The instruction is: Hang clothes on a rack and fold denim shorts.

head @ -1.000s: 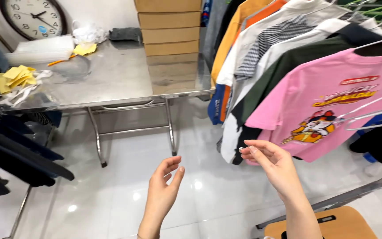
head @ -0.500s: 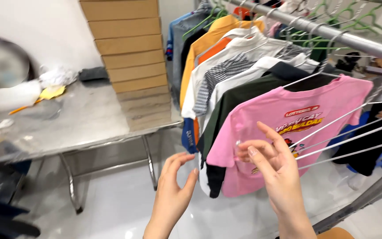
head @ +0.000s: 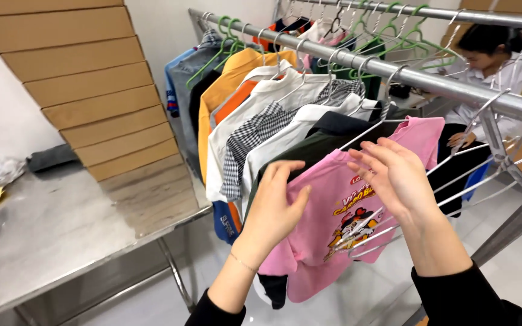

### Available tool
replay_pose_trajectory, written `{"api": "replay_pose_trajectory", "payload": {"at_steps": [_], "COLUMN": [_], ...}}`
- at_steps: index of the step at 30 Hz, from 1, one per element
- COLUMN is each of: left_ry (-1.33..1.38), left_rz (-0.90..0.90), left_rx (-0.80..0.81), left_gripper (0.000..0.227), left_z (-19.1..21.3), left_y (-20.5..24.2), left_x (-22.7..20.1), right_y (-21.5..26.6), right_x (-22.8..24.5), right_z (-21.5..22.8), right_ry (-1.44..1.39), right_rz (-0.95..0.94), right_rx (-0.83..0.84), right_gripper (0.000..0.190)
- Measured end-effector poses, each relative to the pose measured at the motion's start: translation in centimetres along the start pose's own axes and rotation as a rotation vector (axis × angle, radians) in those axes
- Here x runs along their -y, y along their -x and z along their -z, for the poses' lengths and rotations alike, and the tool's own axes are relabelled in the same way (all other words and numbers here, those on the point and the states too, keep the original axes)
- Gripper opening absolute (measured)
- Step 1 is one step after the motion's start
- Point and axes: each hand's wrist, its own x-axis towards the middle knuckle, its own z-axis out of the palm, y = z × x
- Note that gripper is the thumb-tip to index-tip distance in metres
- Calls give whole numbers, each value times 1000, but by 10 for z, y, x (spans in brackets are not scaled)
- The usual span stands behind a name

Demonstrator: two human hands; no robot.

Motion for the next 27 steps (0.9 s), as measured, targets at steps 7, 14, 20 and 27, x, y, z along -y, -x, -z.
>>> {"api": "replay_pose_trajectory", "payload": {"at_steps": [7,14,20,27], "left_ry": [106,293,657,308], "left_rz": [115,38,41,-103], "left_rx": [113,144,437,186], "left_gripper": [54,57,62,47], "left_z": [-10,24,23,9], "left_y": [-2,11,32,67], "left_x": [1,-31,-13,-16], "right_y": [-30,-3,37,40], "right_x": [3,32,15,-8], "right_z": [17,-6,-27,-23], "right_ry": [4,70,76,123], "right_rz": [-79,25,-40,-177], "right_rx": [-8,117,342,216], "right_gripper": [52,18,13,17]}}
